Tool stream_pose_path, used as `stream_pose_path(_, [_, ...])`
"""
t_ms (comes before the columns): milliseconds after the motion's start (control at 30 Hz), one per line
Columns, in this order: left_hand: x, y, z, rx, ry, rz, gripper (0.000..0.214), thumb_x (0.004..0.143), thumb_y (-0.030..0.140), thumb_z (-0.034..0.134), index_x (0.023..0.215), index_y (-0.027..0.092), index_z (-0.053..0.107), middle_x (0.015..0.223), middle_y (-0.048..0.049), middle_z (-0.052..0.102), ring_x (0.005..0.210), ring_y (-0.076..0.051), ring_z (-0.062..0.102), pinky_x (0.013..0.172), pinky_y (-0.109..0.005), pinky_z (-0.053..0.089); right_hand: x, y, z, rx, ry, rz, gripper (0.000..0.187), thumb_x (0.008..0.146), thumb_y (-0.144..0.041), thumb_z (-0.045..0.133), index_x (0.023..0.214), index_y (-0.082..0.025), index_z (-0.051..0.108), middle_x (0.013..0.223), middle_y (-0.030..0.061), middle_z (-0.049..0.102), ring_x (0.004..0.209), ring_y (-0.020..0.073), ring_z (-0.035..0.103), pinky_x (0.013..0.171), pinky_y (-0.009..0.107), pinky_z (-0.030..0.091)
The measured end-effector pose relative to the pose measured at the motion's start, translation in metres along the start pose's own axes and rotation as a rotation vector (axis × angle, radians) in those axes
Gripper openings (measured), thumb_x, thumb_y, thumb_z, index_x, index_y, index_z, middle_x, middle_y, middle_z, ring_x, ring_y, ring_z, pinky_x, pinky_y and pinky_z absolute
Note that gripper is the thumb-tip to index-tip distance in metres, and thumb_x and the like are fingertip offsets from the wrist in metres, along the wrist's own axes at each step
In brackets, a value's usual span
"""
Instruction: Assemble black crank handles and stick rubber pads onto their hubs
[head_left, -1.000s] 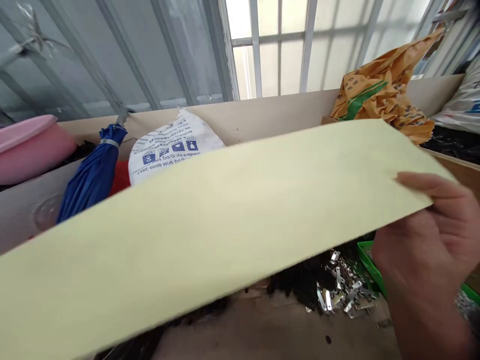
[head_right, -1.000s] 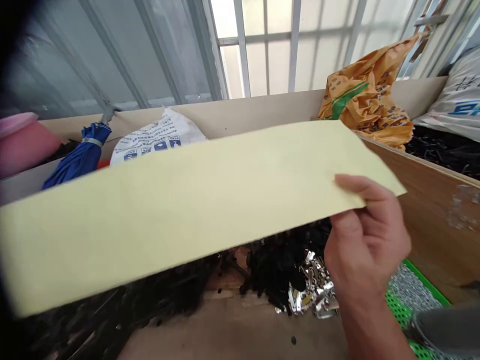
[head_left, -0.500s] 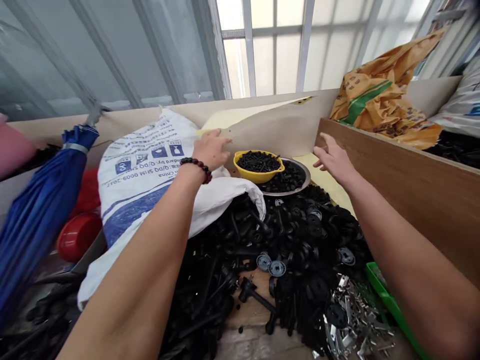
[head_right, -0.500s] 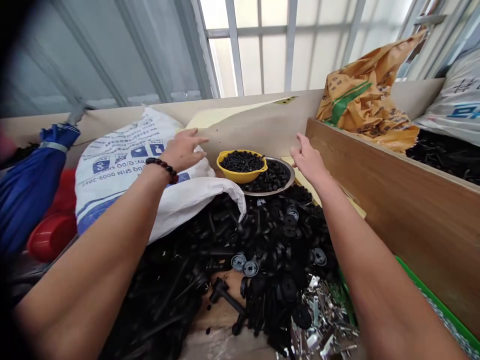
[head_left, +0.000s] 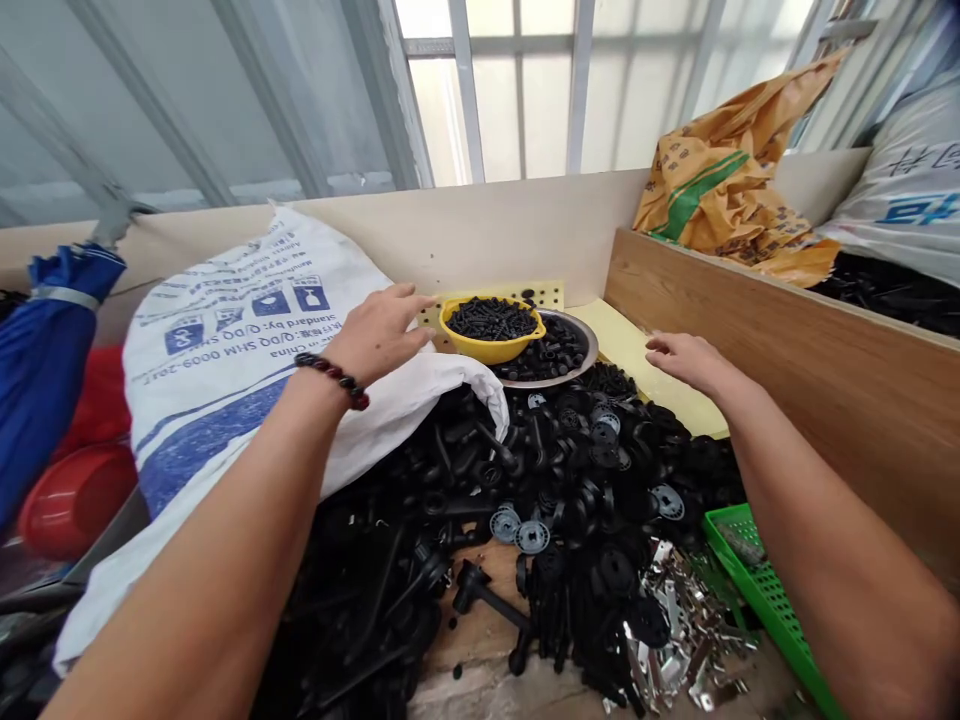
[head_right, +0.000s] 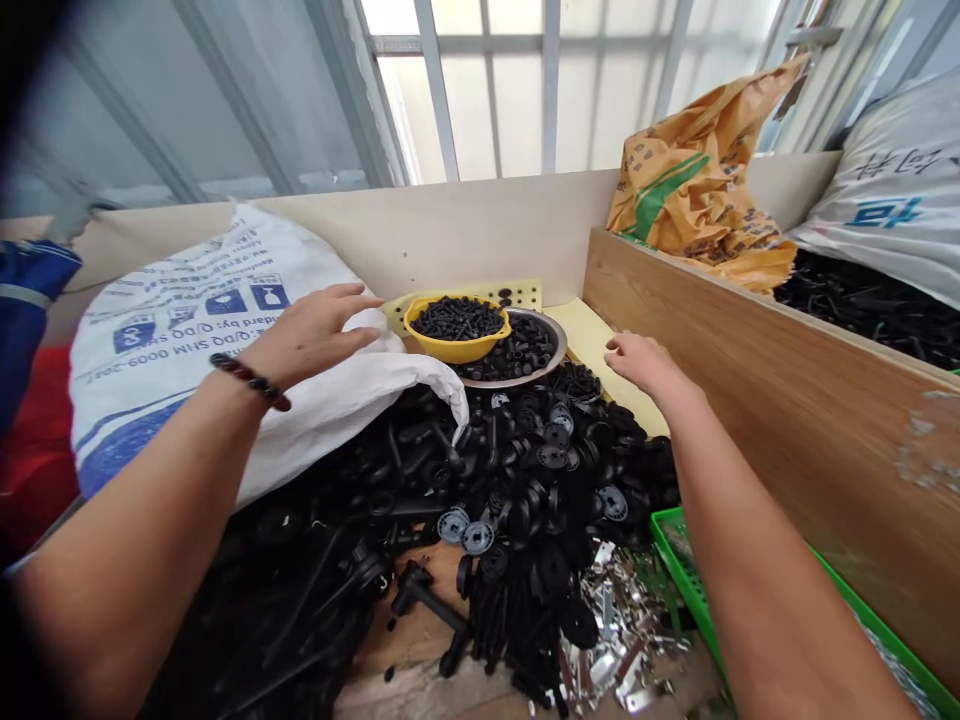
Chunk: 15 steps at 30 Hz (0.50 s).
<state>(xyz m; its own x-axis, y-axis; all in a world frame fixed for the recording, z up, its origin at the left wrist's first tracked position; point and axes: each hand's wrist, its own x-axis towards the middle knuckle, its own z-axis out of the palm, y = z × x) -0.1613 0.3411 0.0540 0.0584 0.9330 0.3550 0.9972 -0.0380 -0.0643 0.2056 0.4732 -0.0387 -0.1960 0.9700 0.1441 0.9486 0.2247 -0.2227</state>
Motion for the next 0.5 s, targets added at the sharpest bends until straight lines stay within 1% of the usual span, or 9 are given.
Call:
stream_pose_path(100, [-0.034,0.022,-0.015,-0.022,0.066,0.201,0.044,0.089,0.031,0.043,0.126,0.01,0.053,0.138,-0.0148,0.046,0.126,-0.028,0.044,0.105,-0.042,0.035,-0.007,0.026,0.013,-0.118,-0.131,0.063,0.029,0.09,-0.032,0.055,0.114,-0.015,0.058,0.112,0.0089,0.062,0.099,0.0213,0.06,0.086,0.042,0.048])
stream_pose_path(167, [-0.061,0.038,-0.024,-0.046,0.1,0.335,0.041,0.091,0.032,0.04,0.126,0.013,0.053,0.138,-0.0125,0.046,0.125,-0.027,0.044,0.106,-0.042,0.035,-0.015,0.042,0.02,-0.178,-0.207,0.081,0.029,0.09,-0.032,0.056,0.115,-0.016,0.057,0.116,0.0082,0.059,0.1,0.0206,0.059,0.087,0.043,0.049])
stream_pose_path(267, [-0.103,0.059,-0.026,-0.067,0.139,0.505,0.037,0.093,0.028,0.039,0.126,0.019,0.052,0.138,-0.0085,0.047,0.124,-0.024,0.045,0.104,-0.041,0.038,-0.028,0.057,0.027,-0.244,-0.272,0.1,0.03,0.091,-0.031,0.056,0.117,-0.017,0.056,0.12,0.0085,0.056,0.103,0.0214,0.058,0.087,0.043,0.05])
stream_pose_path(333, [-0.128,0.069,-0.018,-0.043,0.149,0.603,0.038,0.091,0.022,0.042,0.128,0.021,0.05,0.139,-0.0066,0.047,0.124,-0.024,0.046,0.103,-0.04,0.039,-0.036,0.061,0.031,-0.276,-0.286,0.115,0.031,0.091,-0.031,0.055,0.118,-0.017,0.055,0.122,0.0088,0.055,0.104,0.0218,0.058,0.087,0.043,0.05])
stream_pose_path(433, [-0.16,0.076,0.007,0.008,0.098,0.702,0.048,0.086,0.015,0.046,0.133,0.025,0.046,0.141,-0.0054,0.046,0.123,-0.023,0.049,0.1,-0.036,0.042,-0.041,0.061,0.036,-0.303,-0.303,0.118,0.031,0.091,-0.031,0.055,0.118,-0.017,0.055,0.123,0.0089,0.055,0.105,0.022,0.057,0.088,0.043,0.049])
stream_pose_path(500, [-0.18,0.08,0.026,-0.035,0.158,0.779,0.044,0.086,0.017,0.046,0.13,0.025,0.05,0.137,-0.0057,0.051,0.118,-0.023,0.054,0.096,-0.033,0.046,-0.043,0.059,0.036,-0.305,-0.32,0.103,0.03,0.091,-0.031,0.055,0.118,-0.017,0.055,0.123,0.0089,0.055,0.105,0.0221,0.057,0.088,0.044,0.049])
